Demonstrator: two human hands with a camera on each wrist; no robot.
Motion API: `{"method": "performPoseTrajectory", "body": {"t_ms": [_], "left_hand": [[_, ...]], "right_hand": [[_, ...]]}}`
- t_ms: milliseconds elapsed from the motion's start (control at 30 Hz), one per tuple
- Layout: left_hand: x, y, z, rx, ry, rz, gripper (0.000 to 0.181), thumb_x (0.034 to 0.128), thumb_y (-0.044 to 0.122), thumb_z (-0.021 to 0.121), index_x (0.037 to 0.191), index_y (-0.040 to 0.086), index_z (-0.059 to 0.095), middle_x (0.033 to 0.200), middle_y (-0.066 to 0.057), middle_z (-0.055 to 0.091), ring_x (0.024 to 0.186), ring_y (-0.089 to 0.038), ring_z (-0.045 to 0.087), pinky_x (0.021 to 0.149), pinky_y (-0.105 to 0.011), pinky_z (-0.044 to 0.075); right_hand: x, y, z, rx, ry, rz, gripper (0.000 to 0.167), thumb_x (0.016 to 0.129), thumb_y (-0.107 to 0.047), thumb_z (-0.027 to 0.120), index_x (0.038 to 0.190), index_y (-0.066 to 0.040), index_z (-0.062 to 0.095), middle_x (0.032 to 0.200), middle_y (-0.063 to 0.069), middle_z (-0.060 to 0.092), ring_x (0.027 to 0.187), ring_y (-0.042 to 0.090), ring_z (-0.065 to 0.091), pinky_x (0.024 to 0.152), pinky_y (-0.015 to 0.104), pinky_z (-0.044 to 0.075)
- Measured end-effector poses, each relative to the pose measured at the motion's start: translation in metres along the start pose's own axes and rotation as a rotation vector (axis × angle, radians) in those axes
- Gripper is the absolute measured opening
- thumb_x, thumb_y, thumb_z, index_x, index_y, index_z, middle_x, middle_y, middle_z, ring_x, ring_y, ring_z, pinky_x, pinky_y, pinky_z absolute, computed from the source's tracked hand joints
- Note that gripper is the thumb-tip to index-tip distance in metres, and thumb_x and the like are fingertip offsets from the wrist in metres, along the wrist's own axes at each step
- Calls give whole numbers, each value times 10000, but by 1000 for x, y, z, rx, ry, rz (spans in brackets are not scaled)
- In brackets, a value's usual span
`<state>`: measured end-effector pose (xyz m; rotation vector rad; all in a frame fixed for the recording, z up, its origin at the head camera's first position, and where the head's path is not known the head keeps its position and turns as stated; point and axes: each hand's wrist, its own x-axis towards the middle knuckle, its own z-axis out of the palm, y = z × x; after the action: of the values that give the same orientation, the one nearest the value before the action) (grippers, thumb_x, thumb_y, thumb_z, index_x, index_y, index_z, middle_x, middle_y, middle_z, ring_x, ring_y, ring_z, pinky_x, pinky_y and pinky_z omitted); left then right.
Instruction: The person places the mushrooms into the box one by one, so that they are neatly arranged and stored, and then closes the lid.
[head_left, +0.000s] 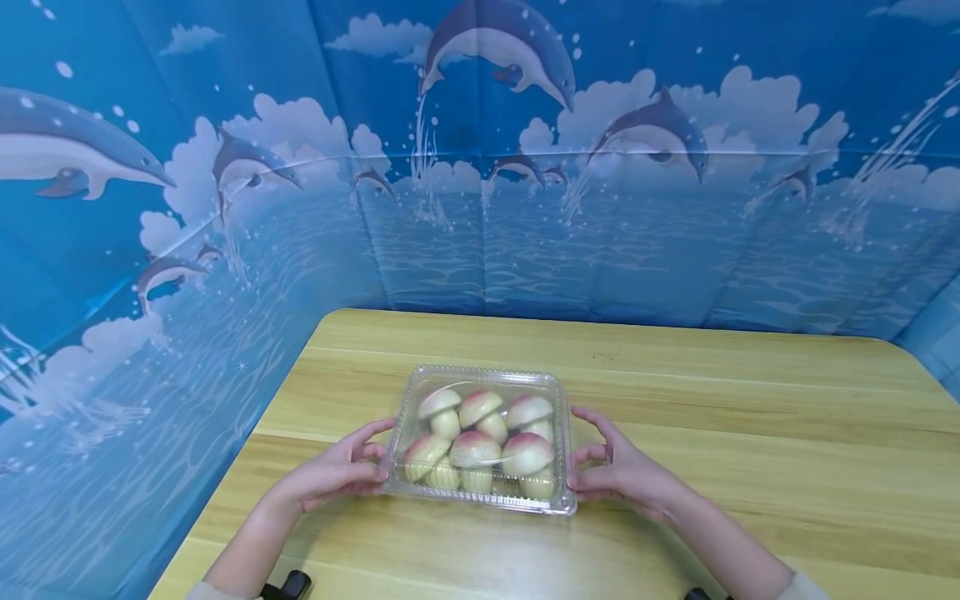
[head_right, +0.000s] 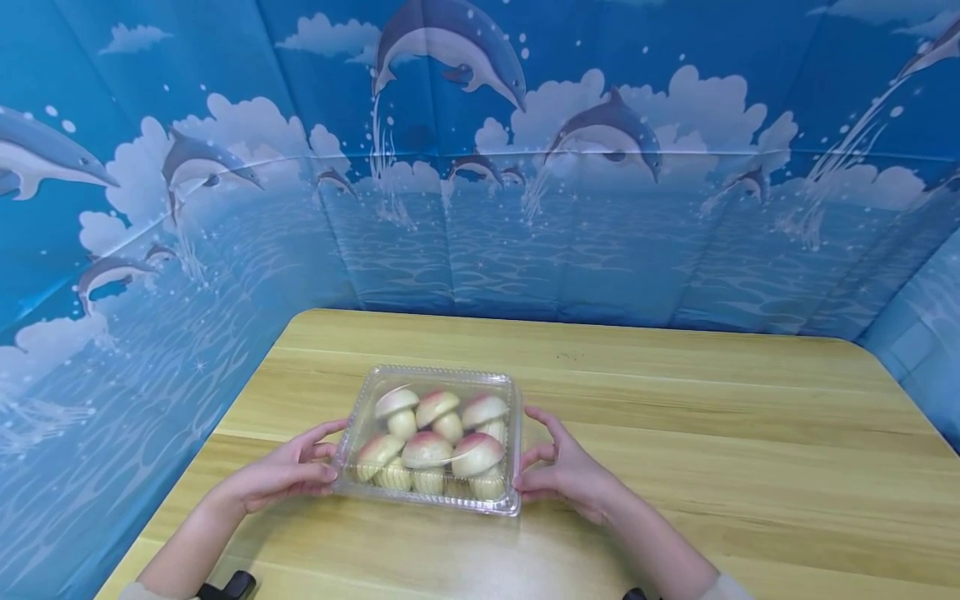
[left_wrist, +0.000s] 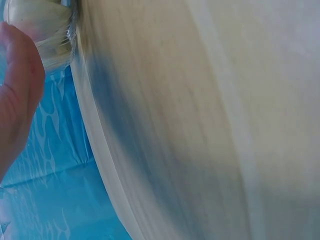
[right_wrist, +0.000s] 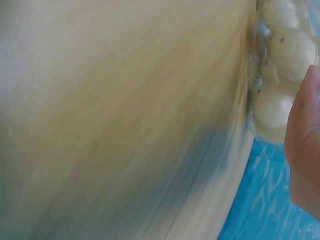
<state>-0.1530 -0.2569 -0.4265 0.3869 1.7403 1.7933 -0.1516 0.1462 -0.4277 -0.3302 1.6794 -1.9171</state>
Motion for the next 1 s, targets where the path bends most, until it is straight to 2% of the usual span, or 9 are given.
{"method": "performPoseTrajectory", "body": {"t_ms": [367,533,633,733,867,1000], "left_hand": [[-3,2,4,-21,-11,-37,804,867,-6,557,1451,-58,7,910,-49,563,789,-146,613,735,-264,524],[-3,1,6,-40,3,-42,764,880,2,553,1436,-83,36,869,-34,566,802,-164,637,749,-274,527],[-4,-1,8,-64,22,-45,753,879,2,555,1431,-91,51,855,-16,576,818,-168,645,762,-278,524],[-5,-2,9,-90,42,-48,752,880,4,554,1426,-100,48,854,-6,593,834,-171,649,768,-274,522],[-6,-3,10,-106,52,-41,737,880,-14,545,1417,-116,50,857,-9,602,838,-175,651,767,-266,521],[-6,-2,11,-109,52,-34,727,871,-22,554,1407,-123,75,849,-15,594,832,-182,655,757,-264,524]], "right_hand": [[-9,5,10,84,-48,65,999,807,59,623,1452,-67,-130,852,64,615,744,194,640,719,361,540],[-11,8,15,90,-55,94,962,810,44,632,1439,-23,-94,875,119,632,734,205,651,696,344,545],[-12,9,19,98,-55,107,863,819,29,627,1392,33,-18,882,154,639,709,194,660,665,313,547],[-13,10,22,127,-68,120,679,836,22,609,1287,67,105,857,158,652,687,165,664,647,278,544],[-13,11,23,159,-100,114,447,852,18,591,1145,50,254,820,152,668,685,150,668,653,264,541],[-14,11,21,162,-134,110,323,863,1,583,1072,35,338,807,134,678,690,139,670,659,257,538]]}}
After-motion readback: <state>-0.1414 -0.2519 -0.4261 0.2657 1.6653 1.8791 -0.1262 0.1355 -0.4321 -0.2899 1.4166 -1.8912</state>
